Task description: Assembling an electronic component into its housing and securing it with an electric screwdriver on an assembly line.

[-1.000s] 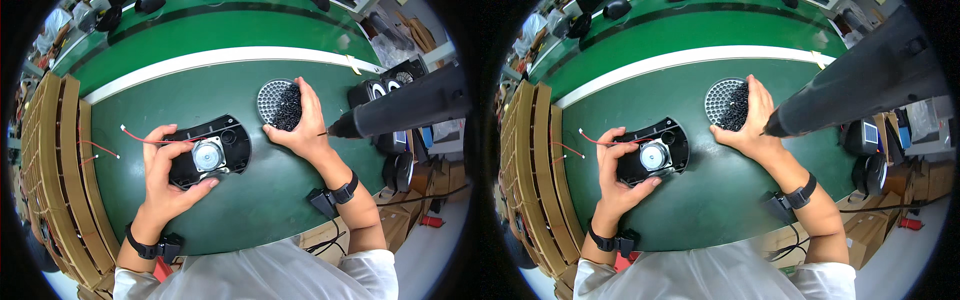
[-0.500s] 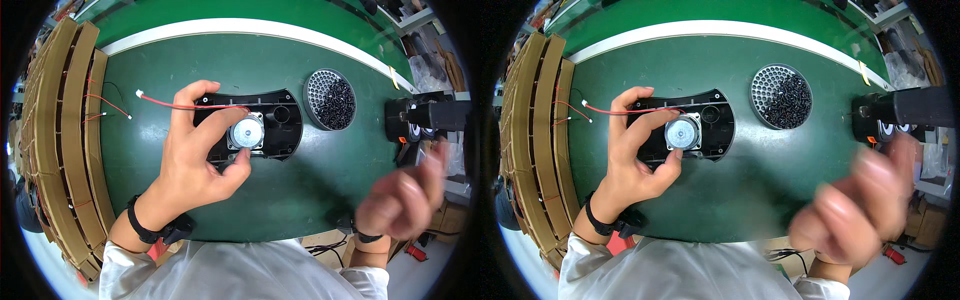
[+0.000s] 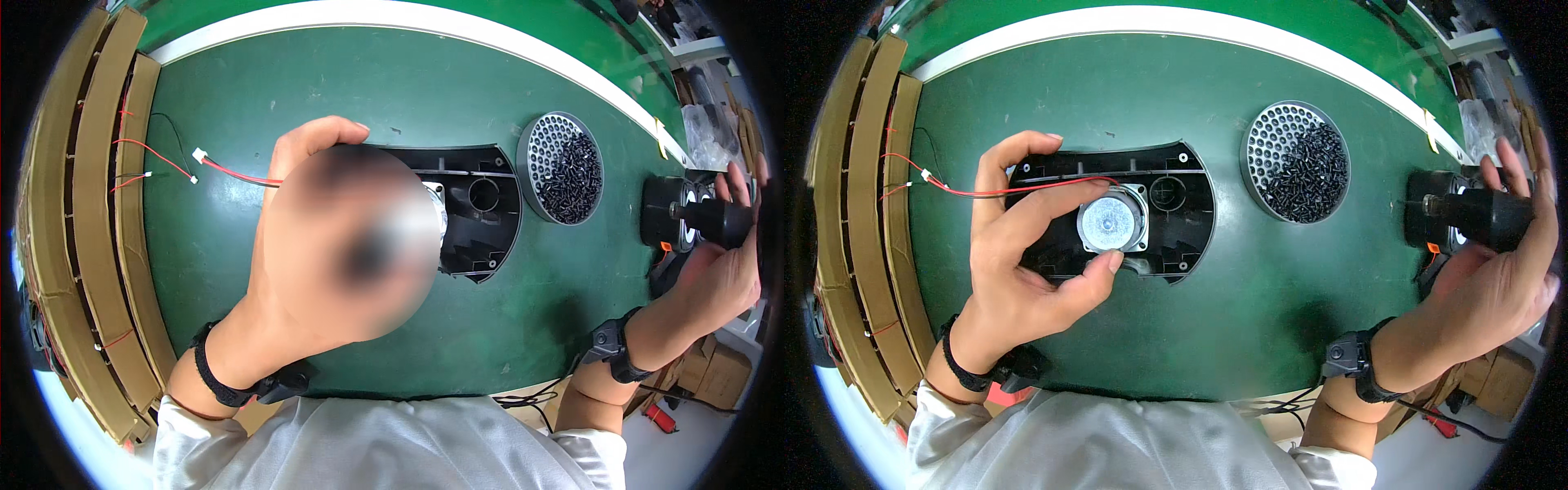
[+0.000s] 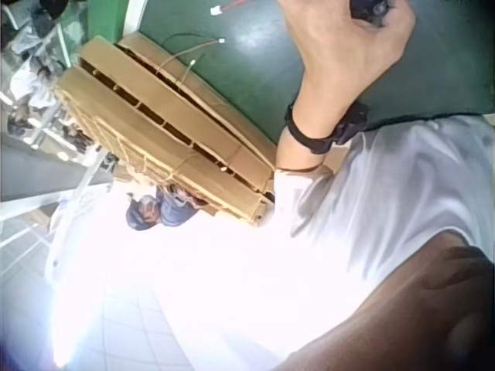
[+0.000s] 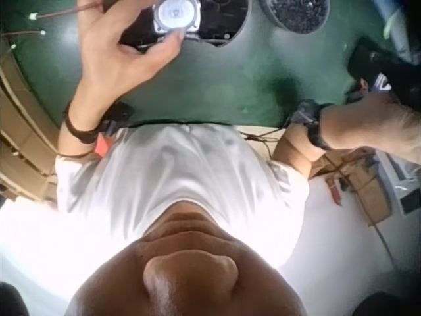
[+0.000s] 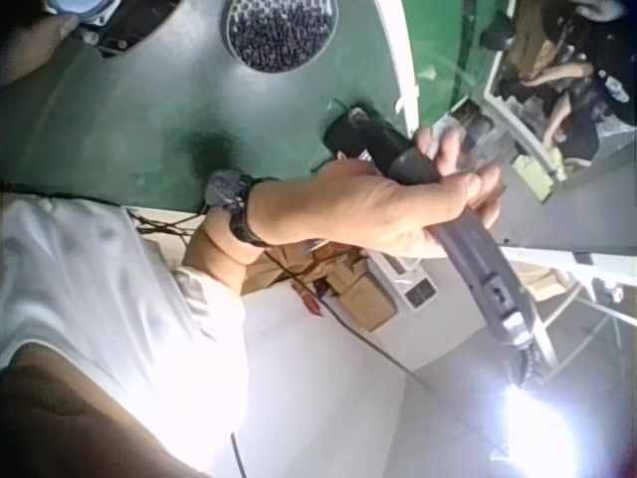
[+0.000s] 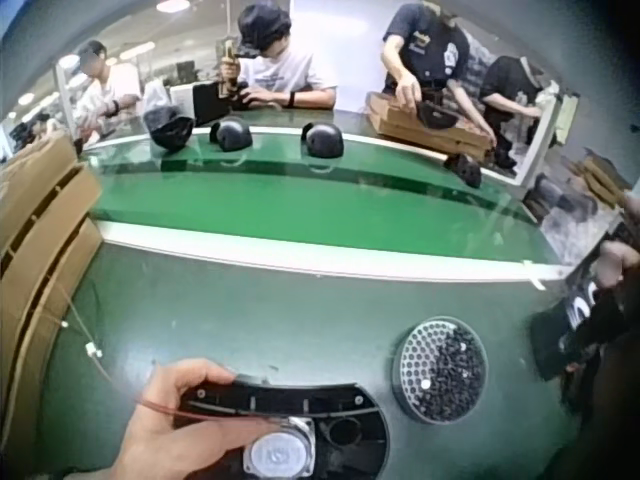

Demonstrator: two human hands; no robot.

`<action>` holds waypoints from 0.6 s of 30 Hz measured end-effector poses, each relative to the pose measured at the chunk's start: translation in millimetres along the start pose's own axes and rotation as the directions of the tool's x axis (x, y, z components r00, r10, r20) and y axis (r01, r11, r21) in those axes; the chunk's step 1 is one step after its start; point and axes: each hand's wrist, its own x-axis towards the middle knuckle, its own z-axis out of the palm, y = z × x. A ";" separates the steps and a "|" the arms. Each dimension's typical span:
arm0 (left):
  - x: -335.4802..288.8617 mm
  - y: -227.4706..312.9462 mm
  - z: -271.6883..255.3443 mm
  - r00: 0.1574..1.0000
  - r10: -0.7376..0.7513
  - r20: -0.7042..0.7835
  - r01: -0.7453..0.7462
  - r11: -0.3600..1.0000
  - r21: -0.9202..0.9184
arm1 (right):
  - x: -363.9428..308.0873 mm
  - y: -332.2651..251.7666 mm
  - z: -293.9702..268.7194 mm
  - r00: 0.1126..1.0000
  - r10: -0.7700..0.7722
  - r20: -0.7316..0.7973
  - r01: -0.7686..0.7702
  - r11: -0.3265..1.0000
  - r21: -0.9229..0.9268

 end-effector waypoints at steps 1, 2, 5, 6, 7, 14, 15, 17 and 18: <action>-0.4 0.1 0.3 1.000 -0.024 0.002 0.024 1.000 -0.006 | -0.3 8.6 1.8 1.000 -0.018 -0.019 0.019 0.998 0.060; -0.8 -0.4 0.1 0.999 -0.045 0.005 0.045 0.999 -0.014 | 1.8 10.9 1.1 1.000 -0.016 -0.013 0.017 0.998 0.060; -0.8 -1.3 0.9 1.000 -0.008 -0.019 0.008 1.000 -0.002 | 3.8 13.8 -1.2 0.987 0.147 0.057 -0.156 0.968 0.198; -0.4 -1.1 0.4 1.000 -0.011 -0.016 0.011 1.000 -0.005 | 1.3 13.5 -4.2 0.985 0.130 0.117 -0.161 0.933 0.320; -0.1 -0.9 -0.8 1.000 -0.013 0.004 0.013 1.000 0.008 | -1.1 13.2 -6.6 0.979 0.105 0.174 -0.172 0.883 0.437; -0.2 -1.3 3.8 0.999 -0.031 -0.012 0.031 1.000 -0.005 | -4.9 -5.8 14.9 0.904 0.266 0.334 -0.422 0.678 0.602; -1.1 -1.9 3.5 0.999 -0.034 -0.014 0.034 0.999 -0.004 | -8.2 -13.7 14.8 0.885 0.139 0.445 -0.397 0.725 0.563; -2.2 -2.6 3.0 0.999 -0.041 -0.021 0.041 0.999 0.003 | -11.7 -12.0 12.9 0.835 0.014 0.550 -0.359 0.771 0.525; -2.4 -2.4 3.2 0.999 -0.040 -0.020 0.040 0.999 -0.001 | -15.1 -0.1 8.6 0.855 -0.028 0.518 -0.321 0.755 0.571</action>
